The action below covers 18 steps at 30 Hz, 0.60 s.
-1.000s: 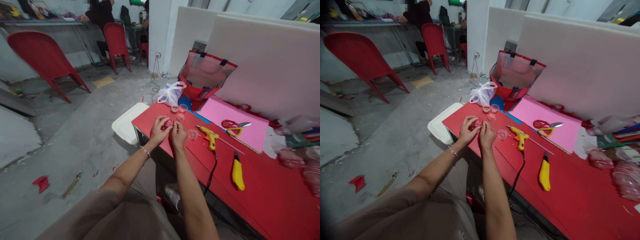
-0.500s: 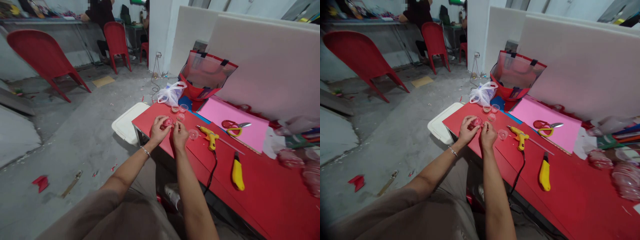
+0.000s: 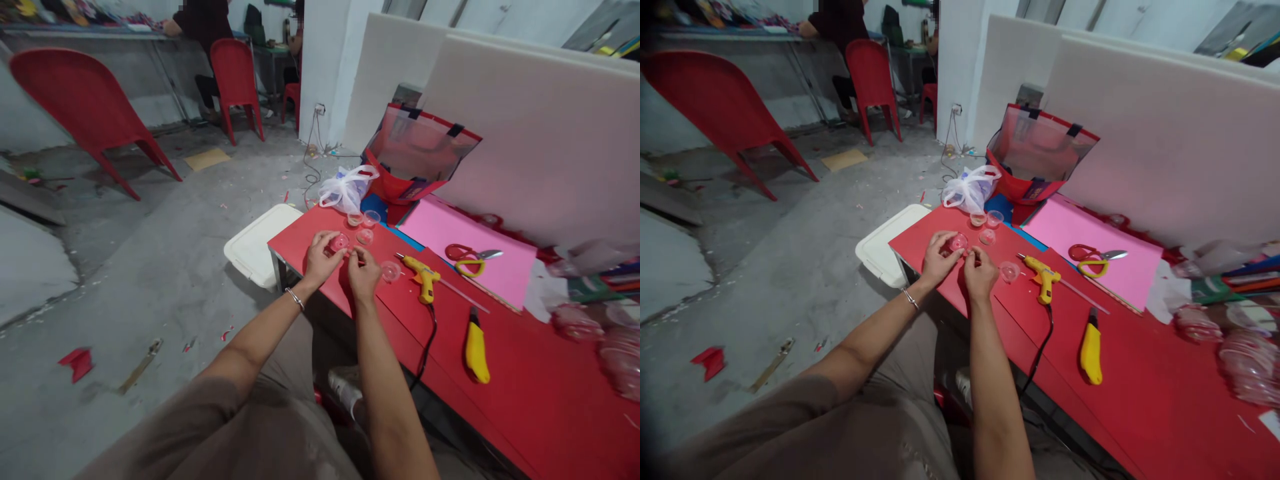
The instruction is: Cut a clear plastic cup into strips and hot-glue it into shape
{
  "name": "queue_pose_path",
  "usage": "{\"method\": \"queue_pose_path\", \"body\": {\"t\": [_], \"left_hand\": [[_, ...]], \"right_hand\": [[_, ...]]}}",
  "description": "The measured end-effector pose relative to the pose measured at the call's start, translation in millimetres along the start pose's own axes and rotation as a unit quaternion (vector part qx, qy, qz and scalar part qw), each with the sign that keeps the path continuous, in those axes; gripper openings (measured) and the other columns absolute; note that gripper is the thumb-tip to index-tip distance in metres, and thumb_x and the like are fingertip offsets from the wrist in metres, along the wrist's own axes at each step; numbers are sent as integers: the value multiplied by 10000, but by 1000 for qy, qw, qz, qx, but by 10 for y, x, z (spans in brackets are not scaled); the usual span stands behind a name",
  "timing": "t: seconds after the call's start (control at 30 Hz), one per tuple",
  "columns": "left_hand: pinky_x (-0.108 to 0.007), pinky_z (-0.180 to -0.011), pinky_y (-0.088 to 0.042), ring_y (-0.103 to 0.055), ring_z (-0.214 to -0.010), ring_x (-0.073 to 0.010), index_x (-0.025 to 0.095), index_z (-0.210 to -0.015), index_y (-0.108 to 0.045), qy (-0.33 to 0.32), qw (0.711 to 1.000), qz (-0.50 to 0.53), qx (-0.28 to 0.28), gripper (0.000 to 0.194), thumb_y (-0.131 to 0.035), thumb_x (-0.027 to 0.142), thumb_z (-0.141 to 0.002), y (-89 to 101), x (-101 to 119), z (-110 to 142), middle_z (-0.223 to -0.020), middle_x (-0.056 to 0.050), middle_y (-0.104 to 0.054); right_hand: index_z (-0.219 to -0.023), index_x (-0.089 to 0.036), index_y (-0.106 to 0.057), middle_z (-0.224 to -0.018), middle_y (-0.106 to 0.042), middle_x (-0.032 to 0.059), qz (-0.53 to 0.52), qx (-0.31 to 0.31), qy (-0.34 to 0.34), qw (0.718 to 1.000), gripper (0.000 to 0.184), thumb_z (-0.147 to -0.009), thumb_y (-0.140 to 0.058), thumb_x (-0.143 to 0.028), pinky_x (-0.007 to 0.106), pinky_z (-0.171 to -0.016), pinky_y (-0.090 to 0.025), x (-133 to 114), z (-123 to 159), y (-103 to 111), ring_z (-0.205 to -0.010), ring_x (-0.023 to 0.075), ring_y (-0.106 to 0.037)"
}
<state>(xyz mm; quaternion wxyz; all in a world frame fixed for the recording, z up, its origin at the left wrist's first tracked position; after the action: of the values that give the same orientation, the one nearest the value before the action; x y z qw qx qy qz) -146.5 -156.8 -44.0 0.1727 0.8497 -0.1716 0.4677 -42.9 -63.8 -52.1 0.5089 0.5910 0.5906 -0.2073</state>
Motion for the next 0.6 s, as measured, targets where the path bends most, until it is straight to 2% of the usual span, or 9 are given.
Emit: {"method": "queue_pose_path", "body": {"t": [0.17, 0.27, 0.33, 0.4, 0.43, 0.5, 0.6], "left_hand": [[-217, -737, -589, -682, -1154, -203, 216, -1262, -729, 52, 998, 29, 6, 395, -793, 230, -873, 21, 5, 23, -1297, -106, -649], [-203, -689, -572, -683, -1136, -204, 213, -1247, -735, 69, 997, 40, 15, 379, -792, 244, -873, 37, 6, 33, -1298, -111, -651], [-215, -711, -580, -682, -1140, -211, 211, -1239, -737, 78, 996, 43, 23, 377, -795, 259, -870, 42, -9, 27, -1302, -117, -654], [-236, -762, -593, -681, -1158, -218, 206, -1242, -734, 86, 995, 47, 28, 389, -801, 272, -864, 41, -30, 16, -1308, -123, -657], [-249, -789, -597, -682, -1161, -220, 202, -1239, -733, 88, 994, 52, 32, 390, -801, 275, -863, 40, -43, 11, -1301, -125, -660], [-295, -910, -596, -680, -1173, -219, 201, -1228, -736, 84, 994, 58, 37, 390, -810, 263, -850, 35, -70, 7, -1285, -117, -674], [-321, -970, -576, -686, -1155, -213, 203, -1235, -736, 88, 993, 74, 40, 405, -816, 308, -851, 29, -120, 7, -1290, -119, -679]], "right_hand": [[-952, -173, -753, -955, -814, 75, -123, -10, -71, 990, 307, -904, -513, -360, 357, -853, -638, -1, 24, 16, -890, 198, -774], [-999, -149, -739, -971, -810, 114, -129, -10, -98, 987, 433, -971, -440, -461, 390, -821, -652, 19, 15, 46, -874, 219, -786], [-1111, -149, -749, -1131, -808, 153, -78, -51, -74, 993, 538, -1013, -385, -533, 442, -946, -631, 21, -6, 60, -1026, 247, -784], [-1324, -171, -710, -1420, -715, 162, 33, -150, 10, 988, 598, -1039, -341, -546, 483, -1164, -511, 4, -23, 48, -1343, 270, -667], [-1437, -169, -650, -1547, -626, 159, 100, -211, 60, 970, 626, -1048, -323, -535, 495, -1252, -419, -7, -21, 31, -1481, 275, -555], [-1555, -110, -543, -1661, -492, 179, 224, -300, 123, 919, 679, -1059, -294, -501, 520, -1339, -253, -22, -1, -10, -1616, 297, -370], [-1629, -37, -415, -1714, -386, 213, 326, -355, 143, 864, 750, -1075, -248, -514, 515, -1365, -144, -45, 64, -40, -1666, 308, -247]]}}
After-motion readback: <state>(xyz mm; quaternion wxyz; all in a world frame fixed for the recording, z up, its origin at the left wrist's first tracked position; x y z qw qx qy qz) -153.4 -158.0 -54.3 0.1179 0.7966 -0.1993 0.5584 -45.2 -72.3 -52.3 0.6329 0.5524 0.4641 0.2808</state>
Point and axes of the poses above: each hand's wrist, its own z-axis away from the middle knuckle, its own y-axis out of the back of the hand, x = y × z, the point moved 1 cm from there along -z, towards the middle knuckle
